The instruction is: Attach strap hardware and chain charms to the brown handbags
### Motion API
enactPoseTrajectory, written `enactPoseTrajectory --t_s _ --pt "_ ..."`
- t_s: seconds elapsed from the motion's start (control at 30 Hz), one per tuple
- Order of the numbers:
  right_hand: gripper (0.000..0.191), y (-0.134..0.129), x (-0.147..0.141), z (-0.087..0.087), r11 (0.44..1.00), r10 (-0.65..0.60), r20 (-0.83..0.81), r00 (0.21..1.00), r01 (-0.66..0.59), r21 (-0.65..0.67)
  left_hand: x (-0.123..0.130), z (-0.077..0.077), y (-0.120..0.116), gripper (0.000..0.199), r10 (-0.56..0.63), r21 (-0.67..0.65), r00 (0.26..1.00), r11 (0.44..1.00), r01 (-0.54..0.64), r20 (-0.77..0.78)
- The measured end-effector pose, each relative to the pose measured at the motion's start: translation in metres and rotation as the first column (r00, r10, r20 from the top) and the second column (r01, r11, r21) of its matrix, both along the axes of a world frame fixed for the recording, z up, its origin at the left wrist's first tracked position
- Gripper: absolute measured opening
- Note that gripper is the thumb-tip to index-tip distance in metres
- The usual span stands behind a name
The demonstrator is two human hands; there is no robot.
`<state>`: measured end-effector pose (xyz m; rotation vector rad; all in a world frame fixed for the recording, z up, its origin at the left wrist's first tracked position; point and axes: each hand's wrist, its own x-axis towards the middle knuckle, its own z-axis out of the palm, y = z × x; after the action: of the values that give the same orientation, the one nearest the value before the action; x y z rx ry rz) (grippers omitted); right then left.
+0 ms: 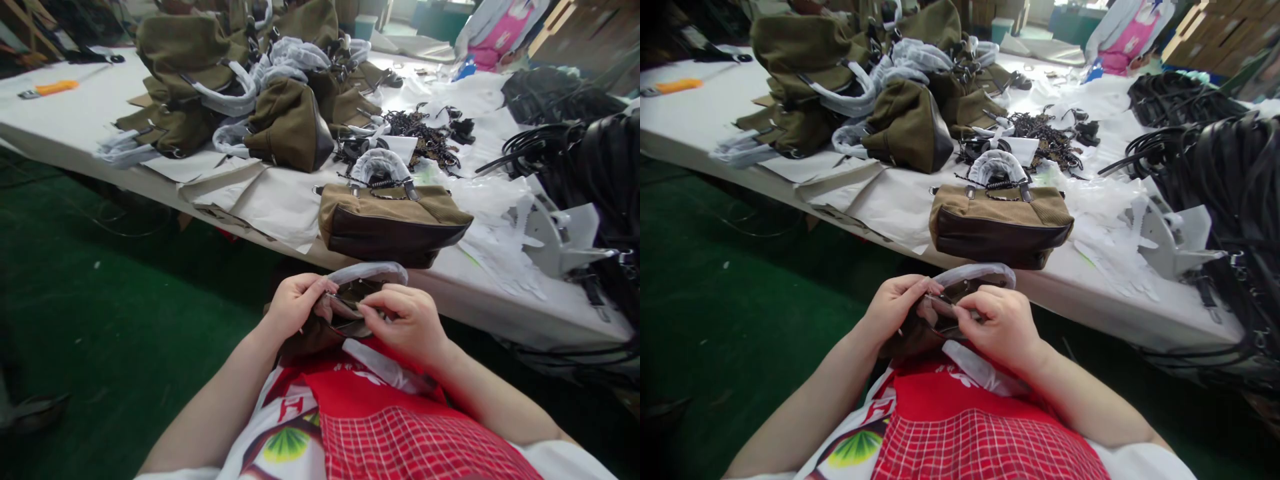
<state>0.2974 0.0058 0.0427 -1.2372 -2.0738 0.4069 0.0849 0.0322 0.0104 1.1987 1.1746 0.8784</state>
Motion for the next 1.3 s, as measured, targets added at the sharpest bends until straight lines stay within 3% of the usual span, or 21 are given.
enactPoseTrajectory --t_s 0.4,0.7,1.07,1.2,1.3 --pt "0.013 0.002 -0.003 -0.003 0.999 -0.012 -0.018 1.000 0.011 -0.052 0.000 0.000 -0.001 0.034 -0.020 0.139 0.991 0.990 0.039 -0.132" --pt "0.013 0.001 -0.009 -0.002 1.000 -0.020 -0.027 0.999 0.020 -0.015 0.001 -0.002 -0.003 0.032 0.006 0.234 0.983 0.971 0.038 -0.181" --pt "0.013 0.000 -0.021 -0.018 0.998 -0.063 -0.020 0.998 0.064 0.015 -0.010 -0.003 -0.008 0.020 -0.015 0.344 0.985 0.936 0.074 -0.171" --pt "0.013 0.000 -0.025 -0.025 0.999 -0.041 -0.061 0.997 0.040 -0.015 -0.015 -0.005 -0.006 0.019 0.044 0.334 0.979 0.942 0.025 -0.197" --pt "0.009 0.002 -0.026 -0.026 0.998 -0.022 -0.146 0.989 0.013 -0.063 -0.020 0.001 -0.009 0.022 0.150 0.430 0.962 0.902 -0.038 -0.229"
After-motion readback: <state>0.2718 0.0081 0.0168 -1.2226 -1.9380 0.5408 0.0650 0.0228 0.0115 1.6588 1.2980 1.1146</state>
